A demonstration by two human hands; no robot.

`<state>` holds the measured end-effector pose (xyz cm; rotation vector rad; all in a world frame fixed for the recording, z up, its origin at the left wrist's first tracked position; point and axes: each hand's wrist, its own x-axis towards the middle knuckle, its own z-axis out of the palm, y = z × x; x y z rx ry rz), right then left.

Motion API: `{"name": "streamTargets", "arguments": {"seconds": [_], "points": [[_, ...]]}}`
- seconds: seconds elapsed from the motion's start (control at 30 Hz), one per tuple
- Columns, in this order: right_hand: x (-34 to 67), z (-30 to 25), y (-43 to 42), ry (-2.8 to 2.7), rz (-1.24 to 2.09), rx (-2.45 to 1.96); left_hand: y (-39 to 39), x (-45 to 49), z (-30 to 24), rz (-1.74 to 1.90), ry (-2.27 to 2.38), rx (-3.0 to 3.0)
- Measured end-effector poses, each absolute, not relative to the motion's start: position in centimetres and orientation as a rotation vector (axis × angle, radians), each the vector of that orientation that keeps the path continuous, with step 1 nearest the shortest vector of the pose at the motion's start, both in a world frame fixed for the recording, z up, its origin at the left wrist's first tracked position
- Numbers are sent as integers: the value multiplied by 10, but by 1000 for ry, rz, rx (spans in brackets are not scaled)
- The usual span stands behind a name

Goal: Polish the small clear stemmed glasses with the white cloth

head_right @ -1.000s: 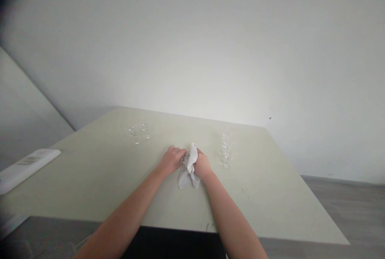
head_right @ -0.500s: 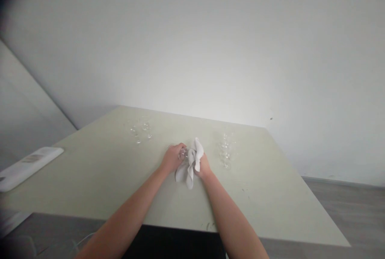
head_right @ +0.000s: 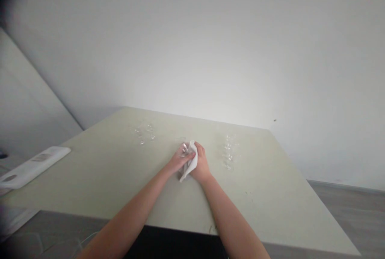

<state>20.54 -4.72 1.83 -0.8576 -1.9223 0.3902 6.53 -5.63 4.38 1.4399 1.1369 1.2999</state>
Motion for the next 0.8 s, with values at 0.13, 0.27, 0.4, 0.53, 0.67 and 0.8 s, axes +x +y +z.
{"name": "streamTargets", "arguments": {"seconds": [0.13,0.27,0.4,0.53,0.67,0.8], "points": [[208,20,-47,-1870,355,-927,-56,69,44,1357,1167,1469],[208,20,-46,-1844,365,-967,-49,57,47,1619,1100,1307],[209,16,-43,-1822,489,-1045,-47,50,49,1613,972,1172],[211,17,-41,-1895,577,-1080,-50,53,50,1615,914,1194],[211,19,-44,-1951,492,-1063,-52,55,51,1613,1044,1211],[211,16,-44,-1949,476,-1121,-53,53,51,1564,798,1169]]}}
